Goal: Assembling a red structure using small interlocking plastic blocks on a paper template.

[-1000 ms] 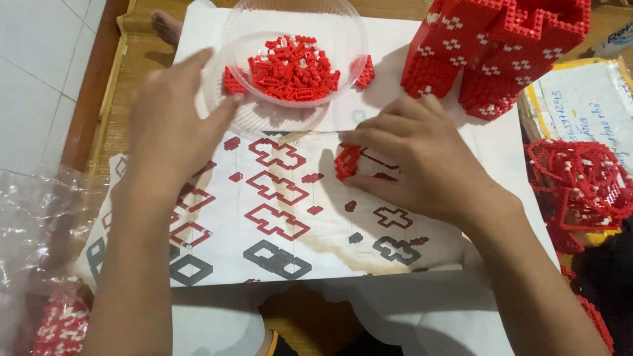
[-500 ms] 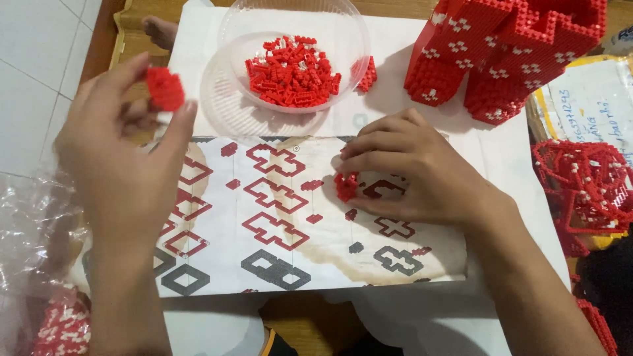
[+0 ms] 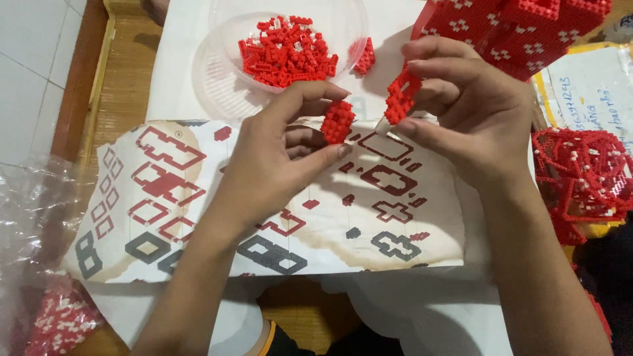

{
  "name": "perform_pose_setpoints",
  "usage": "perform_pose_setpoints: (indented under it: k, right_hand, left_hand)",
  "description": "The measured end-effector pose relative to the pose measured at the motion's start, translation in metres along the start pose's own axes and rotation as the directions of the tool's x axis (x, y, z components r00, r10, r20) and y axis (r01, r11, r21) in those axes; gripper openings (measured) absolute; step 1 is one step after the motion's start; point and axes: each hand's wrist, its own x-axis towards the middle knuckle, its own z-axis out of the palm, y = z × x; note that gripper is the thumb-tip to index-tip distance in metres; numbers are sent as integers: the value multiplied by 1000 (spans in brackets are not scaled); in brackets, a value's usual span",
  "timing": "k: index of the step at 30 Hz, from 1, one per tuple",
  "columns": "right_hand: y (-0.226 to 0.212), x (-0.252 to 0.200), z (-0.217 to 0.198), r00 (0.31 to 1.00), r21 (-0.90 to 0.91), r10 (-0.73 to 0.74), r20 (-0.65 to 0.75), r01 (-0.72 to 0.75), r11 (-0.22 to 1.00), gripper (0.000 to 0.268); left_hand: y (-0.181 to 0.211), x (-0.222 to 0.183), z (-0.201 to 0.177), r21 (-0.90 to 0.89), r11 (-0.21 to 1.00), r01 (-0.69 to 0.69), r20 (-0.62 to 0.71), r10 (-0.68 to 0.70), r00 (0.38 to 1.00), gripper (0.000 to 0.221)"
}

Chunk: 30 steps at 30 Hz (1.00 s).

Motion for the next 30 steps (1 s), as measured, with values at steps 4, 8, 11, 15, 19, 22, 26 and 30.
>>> perform_pose_setpoints:
  k: [4,8,11,15,19,22,26,30]
  right_hand:
    - [12,-5,-3,991,16,67,-114,-66,998,51]
    - [9,-2,2,990,60,99,-100,-93,994,50]
    - [6,0,3,993,56,102,-52,-99,994,45]
    - [-3,3,9,995,76,100,-8,-99,992,44]
    - [-3,4,7,996,45,84,14,-84,995,49]
    - [-6,5,9,995,55,94,28,-96,994,49]
    - [-6,4,9,991,22,130,19,-130,991,46]
    - [-4,3,11,992,129,127,3,-127,984,51]
  left_hand:
    - [-9,-2,6,-91,993,69,-28,-72,997,44]
    - [-7,-3,3,-71,991,110,-11,-111,994,54]
    - [-11,-4,3,-114,991,76,-3,-77,997,41]
    - [-9,-5,2,-127,987,99,-28,-103,994,39]
    - [-14,-2,1,-190,980,60,-8,-63,998,32]
    - [-17,-2,-1,-240,970,42,6,-42,999,30]
    - [-18,-1,0,-242,970,19,1,-19,1000,29]
    - [-14,-1,0,-229,971,76,-9,-80,997,29]
